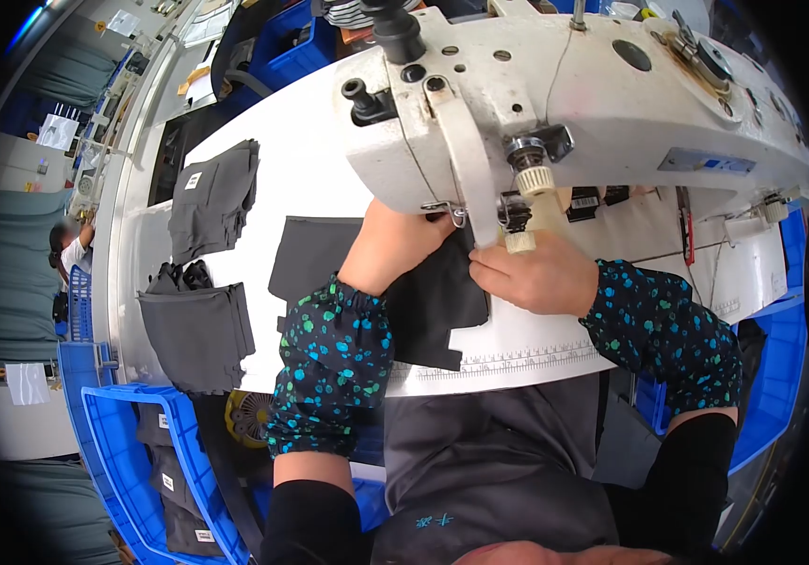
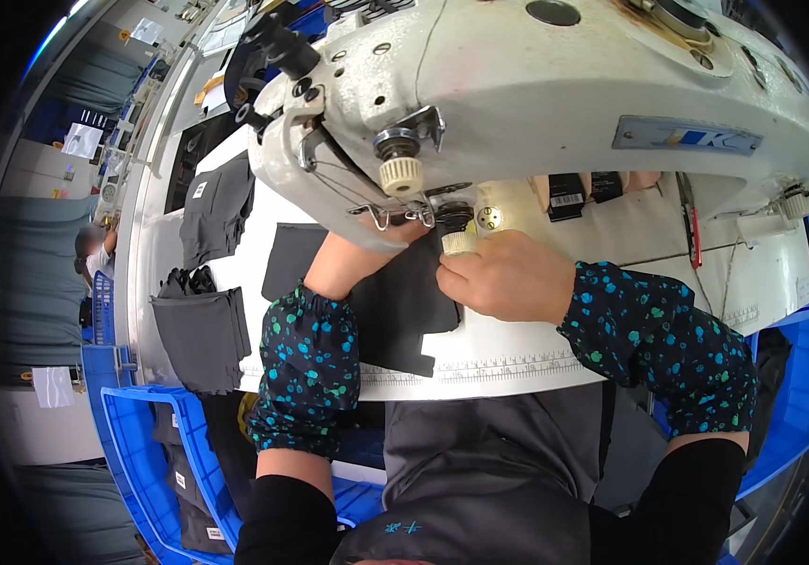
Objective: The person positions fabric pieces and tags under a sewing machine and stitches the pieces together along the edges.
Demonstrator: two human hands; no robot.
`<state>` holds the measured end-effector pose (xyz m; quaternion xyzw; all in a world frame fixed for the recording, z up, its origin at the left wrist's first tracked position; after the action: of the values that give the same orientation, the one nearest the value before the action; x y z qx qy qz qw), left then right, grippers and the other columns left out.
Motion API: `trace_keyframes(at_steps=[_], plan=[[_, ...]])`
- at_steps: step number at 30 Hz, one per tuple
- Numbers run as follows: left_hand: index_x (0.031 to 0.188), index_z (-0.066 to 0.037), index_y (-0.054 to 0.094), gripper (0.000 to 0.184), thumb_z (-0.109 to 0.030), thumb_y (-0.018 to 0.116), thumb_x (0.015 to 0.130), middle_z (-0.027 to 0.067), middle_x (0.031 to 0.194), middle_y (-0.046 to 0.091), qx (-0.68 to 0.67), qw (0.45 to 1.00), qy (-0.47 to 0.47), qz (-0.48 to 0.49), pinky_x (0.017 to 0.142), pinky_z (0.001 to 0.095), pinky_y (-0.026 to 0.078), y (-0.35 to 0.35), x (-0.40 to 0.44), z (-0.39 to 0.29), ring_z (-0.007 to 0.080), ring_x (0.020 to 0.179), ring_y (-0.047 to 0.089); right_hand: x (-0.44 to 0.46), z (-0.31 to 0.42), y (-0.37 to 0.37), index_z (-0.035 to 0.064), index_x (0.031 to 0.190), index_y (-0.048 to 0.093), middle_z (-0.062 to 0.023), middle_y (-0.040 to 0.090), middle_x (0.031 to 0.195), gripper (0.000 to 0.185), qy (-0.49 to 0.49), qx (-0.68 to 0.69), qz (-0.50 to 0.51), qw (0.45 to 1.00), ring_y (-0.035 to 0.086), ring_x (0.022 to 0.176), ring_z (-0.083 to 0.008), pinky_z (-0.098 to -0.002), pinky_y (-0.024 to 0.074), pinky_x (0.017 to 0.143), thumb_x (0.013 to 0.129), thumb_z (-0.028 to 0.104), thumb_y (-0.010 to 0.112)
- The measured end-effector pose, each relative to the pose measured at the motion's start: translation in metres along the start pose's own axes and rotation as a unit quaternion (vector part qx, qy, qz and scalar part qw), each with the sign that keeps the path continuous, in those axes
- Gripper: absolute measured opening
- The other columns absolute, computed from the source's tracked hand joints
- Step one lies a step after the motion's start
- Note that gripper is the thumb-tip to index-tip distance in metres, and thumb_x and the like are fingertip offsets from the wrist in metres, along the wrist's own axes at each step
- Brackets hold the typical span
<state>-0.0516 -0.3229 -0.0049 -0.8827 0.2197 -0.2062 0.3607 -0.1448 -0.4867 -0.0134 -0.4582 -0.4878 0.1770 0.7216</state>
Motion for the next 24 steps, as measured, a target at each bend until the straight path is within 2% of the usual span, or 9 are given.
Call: trace_keyframes(at_steps=[7, 18, 24], plan=[[0.102, -0.006, 0.073, 0.024, -0.012, 0.074, 0.078, 0.0162, 0.092, 0.073, 0.015, 0.999, -0.029, 0.019, 0.075, 0.0432, 0.055, 0.002, -0.003, 0.000, 0.0372, 0.087, 0.069, 0.001, -0.001, -0.001, 0.0042, 0.098, 0.065, -0.0056, 0.068, 0.097, 0.020, 0.005, 0.004, 0.008, 1.000, 0.067, 0.071, -0.0235, -0.0357, 0.0549, 0.062, 0.079, 0.010, 0.063], [0.100, -0.008, 0.074, 0.023, -0.014, 0.070, 0.078, 0.0153, 0.092, 0.073, 0.036, 0.999, 0.021, -0.022, 0.074, 0.0443, 0.056, 0.004, 0.001, 0.006, 0.0382, 0.086, 0.068, 0.001, -0.006, 0.001, 0.0042, 0.099, 0.066, -0.0046, 0.068, 0.091, 0.019, 0.011, -0.009, 0.009, 1.000, 0.066, 0.068, -0.0224, -0.0352, 0.0541, 0.060, 0.081, 0.011, 0.064], [0.100, -0.009, 0.074, 0.024, -0.015, 0.071, 0.077, 0.0156, 0.092, 0.073, 0.044, 0.999, 0.007, -0.015, 0.074, 0.0445, 0.056, 0.005, 0.001, 0.007, 0.0385, 0.087, 0.068, 0.003, -0.006, -0.002, 0.0046, 0.099, 0.065, -0.0040, 0.068, 0.091, 0.019, 0.012, -0.016, 0.007, 1.000, 0.066, 0.069, -0.0221, -0.0348, 0.0542, 0.060, 0.081, 0.011, 0.063]])
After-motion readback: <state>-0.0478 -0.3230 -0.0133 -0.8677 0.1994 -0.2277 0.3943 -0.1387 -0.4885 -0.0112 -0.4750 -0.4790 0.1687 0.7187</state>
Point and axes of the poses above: each hand's wrist, its own x-axis towards the middle knuckle, its own y-axis out of the palm, z = x × y, the point moved 4 cm from there along x, towards the middle knuckle
